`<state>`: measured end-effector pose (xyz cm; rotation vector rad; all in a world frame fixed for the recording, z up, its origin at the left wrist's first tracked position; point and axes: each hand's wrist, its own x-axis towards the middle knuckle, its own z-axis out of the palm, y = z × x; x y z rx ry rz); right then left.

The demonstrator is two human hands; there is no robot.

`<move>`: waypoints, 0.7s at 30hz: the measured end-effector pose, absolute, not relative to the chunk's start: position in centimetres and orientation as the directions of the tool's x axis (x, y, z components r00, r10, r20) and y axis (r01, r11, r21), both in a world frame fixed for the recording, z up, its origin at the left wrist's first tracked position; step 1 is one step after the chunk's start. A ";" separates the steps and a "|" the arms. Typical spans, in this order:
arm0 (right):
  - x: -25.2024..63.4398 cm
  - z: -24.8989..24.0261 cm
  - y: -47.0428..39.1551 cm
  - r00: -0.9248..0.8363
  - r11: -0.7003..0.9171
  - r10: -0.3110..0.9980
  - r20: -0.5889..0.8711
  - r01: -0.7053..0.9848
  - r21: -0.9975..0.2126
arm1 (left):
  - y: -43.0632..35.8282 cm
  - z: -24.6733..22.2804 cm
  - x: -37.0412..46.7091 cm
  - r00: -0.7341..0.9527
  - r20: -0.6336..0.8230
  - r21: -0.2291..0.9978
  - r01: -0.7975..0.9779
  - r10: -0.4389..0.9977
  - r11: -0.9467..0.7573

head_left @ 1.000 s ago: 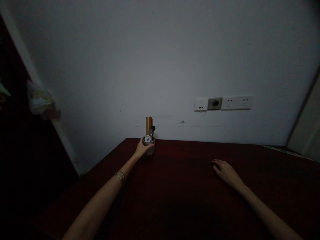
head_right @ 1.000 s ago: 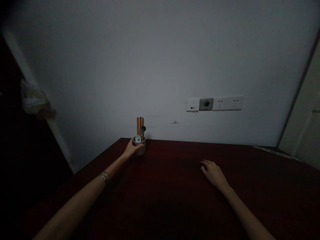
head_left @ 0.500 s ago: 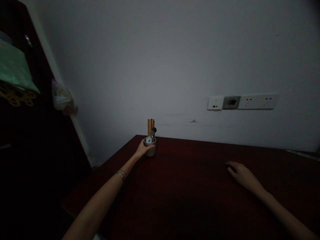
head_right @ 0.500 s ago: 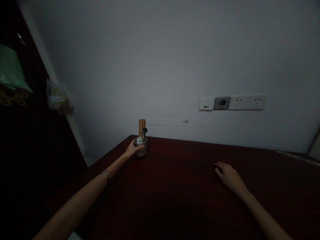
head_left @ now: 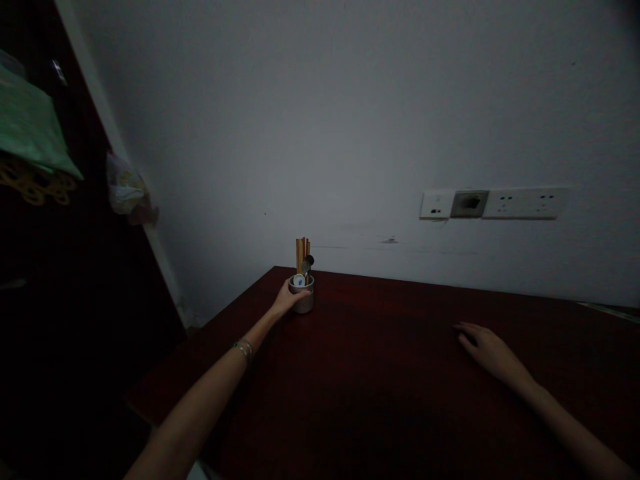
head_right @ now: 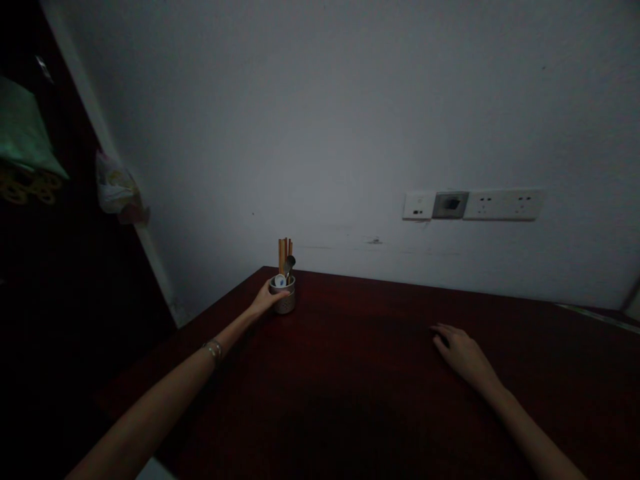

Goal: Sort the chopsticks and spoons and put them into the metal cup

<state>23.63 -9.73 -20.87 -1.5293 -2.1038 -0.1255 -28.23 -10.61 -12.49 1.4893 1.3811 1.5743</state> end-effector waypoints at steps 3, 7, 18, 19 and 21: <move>23.7 -20.8 -9.7 -0.228 0.358 0.860 0.457 0.907 -0.222 | -10.9 -12.4 -28.2 -0.235 0.358 0.922 0.241 0.904 -0.303; 23.8 -20.9 -9.7 -0.236 0.363 0.859 0.454 0.906 -0.217 | -10.7 -12.6 -28.4 -0.244 0.351 0.927 0.227 0.904 -0.299; 24.4 -21.8 -8.8 -0.247 0.385 0.848 0.470 0.895 -0.225 | -10.6 -12.8 -28.6 -0.196 0.372 0.912 0.258 0.907 -0.318; 24.5 -21.9 -8.7 -0.250 0.389 0.846 0.471 0.894 -0.225 | -10.6 -12.8 -28.6 -0.191 0.375 0.911 0.258 0.907 -0.322; 24.6 -22.0 -8.6 -0.249 0.389 0.846 0.471 0.892 -0.229 | -10.6 -12.8 -28.6 -0.183 0.380 0.909 0.257 0.907 -0.329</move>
